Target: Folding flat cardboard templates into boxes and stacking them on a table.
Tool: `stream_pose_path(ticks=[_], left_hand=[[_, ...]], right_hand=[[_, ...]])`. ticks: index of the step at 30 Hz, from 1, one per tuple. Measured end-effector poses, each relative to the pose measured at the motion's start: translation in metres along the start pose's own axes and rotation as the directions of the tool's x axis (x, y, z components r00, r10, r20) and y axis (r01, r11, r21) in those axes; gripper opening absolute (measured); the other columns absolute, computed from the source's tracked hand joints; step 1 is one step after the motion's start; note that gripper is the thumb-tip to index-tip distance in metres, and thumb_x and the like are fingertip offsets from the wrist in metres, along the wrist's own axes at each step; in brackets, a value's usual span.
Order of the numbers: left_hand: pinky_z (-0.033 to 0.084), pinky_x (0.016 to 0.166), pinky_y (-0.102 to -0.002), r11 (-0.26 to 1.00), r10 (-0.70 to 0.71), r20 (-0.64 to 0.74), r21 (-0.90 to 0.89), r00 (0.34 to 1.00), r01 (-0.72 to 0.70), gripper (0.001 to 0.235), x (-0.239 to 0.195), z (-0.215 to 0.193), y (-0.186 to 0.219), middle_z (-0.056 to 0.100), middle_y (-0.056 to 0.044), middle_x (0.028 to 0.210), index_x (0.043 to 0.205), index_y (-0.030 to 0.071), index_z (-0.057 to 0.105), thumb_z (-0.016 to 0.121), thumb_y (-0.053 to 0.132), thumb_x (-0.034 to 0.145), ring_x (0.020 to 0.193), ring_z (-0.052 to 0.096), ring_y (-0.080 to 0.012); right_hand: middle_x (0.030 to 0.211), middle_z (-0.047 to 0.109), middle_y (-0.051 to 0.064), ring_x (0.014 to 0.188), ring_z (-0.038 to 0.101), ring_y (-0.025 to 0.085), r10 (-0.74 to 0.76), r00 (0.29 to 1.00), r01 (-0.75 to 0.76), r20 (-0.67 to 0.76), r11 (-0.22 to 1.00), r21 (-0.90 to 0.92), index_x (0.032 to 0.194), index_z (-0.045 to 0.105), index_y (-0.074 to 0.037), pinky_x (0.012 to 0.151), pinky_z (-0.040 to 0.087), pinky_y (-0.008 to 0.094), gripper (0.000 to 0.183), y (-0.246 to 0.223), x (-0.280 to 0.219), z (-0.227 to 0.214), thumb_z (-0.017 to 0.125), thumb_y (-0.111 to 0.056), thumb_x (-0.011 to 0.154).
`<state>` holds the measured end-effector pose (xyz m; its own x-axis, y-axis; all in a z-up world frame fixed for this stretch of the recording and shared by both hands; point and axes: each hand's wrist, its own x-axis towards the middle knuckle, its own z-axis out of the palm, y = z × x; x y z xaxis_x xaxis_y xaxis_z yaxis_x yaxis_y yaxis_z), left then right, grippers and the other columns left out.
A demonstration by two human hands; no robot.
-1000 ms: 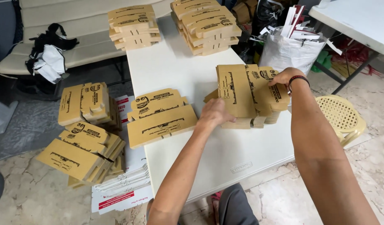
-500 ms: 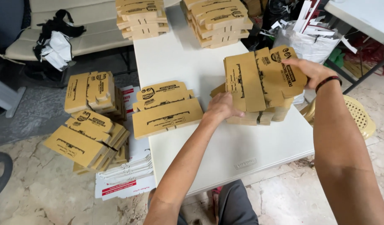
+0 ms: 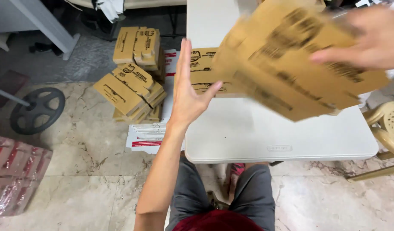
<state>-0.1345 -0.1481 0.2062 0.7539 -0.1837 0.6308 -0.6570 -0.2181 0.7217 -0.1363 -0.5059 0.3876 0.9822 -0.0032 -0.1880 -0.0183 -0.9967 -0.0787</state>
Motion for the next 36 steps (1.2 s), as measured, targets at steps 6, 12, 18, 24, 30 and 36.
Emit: stream_pose_path(ticks=[6, 12, 18, 24, 30, 36], left_hand=[[0.046, 0.113, -0.032, 0.922, -0.309, 0.124, -0.205, 0.943, 0.329, 0.071, -0.075, -0.032, -0.009, 0.058, -0.013, 0.143, 0.152, 0.007, 0.039, 0.072, 0.003, 0.089, 0.130, 0.058, -0.0207], [0.050, 0.106, -0.038, 0.828, -0.554, 0.095, -0.040, 0.827, 0.559, 0.071, -0.124, -0.029, -0.041, 0.058, -0.013, 0.133, 0.156, 0.008, 0.039, 0.070, 0.008, 0.092, 0.126, 0.059, -0.0245], [0.046, 0.112, -0.042, 0.785, -0.606, 0.144, -0.050, 0.782, 0.617, 0.077, -0.110, -0.028, -0.020, 0.034, -0.009, 0.163, 0.160, 0.009, 0.021, 0.060, 0.008, 0.094, 0.148, 0.036, -0.0253], [0.050, 0.110, -0.038, 0.765, -0.637, 0.116, -0.021, 0.762, 0.643, 0.082, -0.103, -0.015, -0.014, 0.045, -0.010, 0.156, 0.160, 0.011, 0.021, 0.064, 0.005, 0.090, 0.141, 0.048, -0.0243], [0.048, 0.108, -0.038, 0.758, -0.652, 0.133, 0.109, 0.746, 0.643, 0.069, -0.105, -0.018, -0.020, 0.059, -0.011, 0.138, 0.151, 0.010, 0.035, 0.067, 0.014, 0.091, 0.129, 0.056, -0.0264], [0.032, 0.121, -0.044, 0.692, -0.722, 0.137, 0.175, 0.679, 0.700, 0.099, -0.101, -0.014, -0.028, 0.041, -0.017, 0.157, 0.157, 0.000, 0.018, 0.075, 0.038, 0.086, 0.148, 0.036, -0.0304]], right_hand=[[0.084, 0.070, 0.006, 0.067, 0.060, 0.020, -0.278, 0.912, 0.314, 0.302, 0.946, -0.078, 0.112, 0.066, -0.013, 0.065, 0.048, 0.035, 0.038, -0.161, -0.030, 0.044, 0.069, -0.046, 0.094], [0.071, 0.066, 0.008, 0.061, 0.061, 0.019, -0.357, 0.920, 0.376, 0.163, 0.921, -0.102, 0.123, 0.065, -0.011, 0.059, 0.050, 0.032, 0.061, -0.159, -0.028, 0.104, 0.070, -0.060, 0.088], [0.157, 0.039, 0.019, 0.146, 0.035, 0.033, -0.299, 0.911, 0.367, -0.285, 0.902, 0.226, 0.160, 0.028, -0.012, 0.120, 0.027, 0.048, 0.103, -0.106, -0.038, 0.166, 0.078, -0.047, 0.076], [0.169, 0.020, 0.015, 0.157, 0.019, 0.027, -0.166, 0.844, 0.474, -0.510, 0.676, 0.564, 0.161, 0.019, -0.009, 0.123, 0.022, 0.042, 0.094, -0.102, -0.050, 0.193, 0.073, -0.020, 0.086], [0.113, 0.033, 0.015, 0.108, 0.038, 0.031, 0.062, 0.340, 0.839, -0.939, 0.431, 0.332, 0.108, 0.045, -0.001, 0.111, 0.045, 0.052, 0.024, -0.079, -0.026, 0.202, 0.052, -0.022, 0.116], [0.086, 0.056, 0.016, 0.065, 0.063, 0.029, -0.109, 0.397, 0.902, -0.911, 0.230, 0.365, 0.086, 0.055, 0.001, 0.080, 0.065, 0.046, 0.046, -0.088, -0.021, 0.166, 0.035, -0.021, 0.120]])
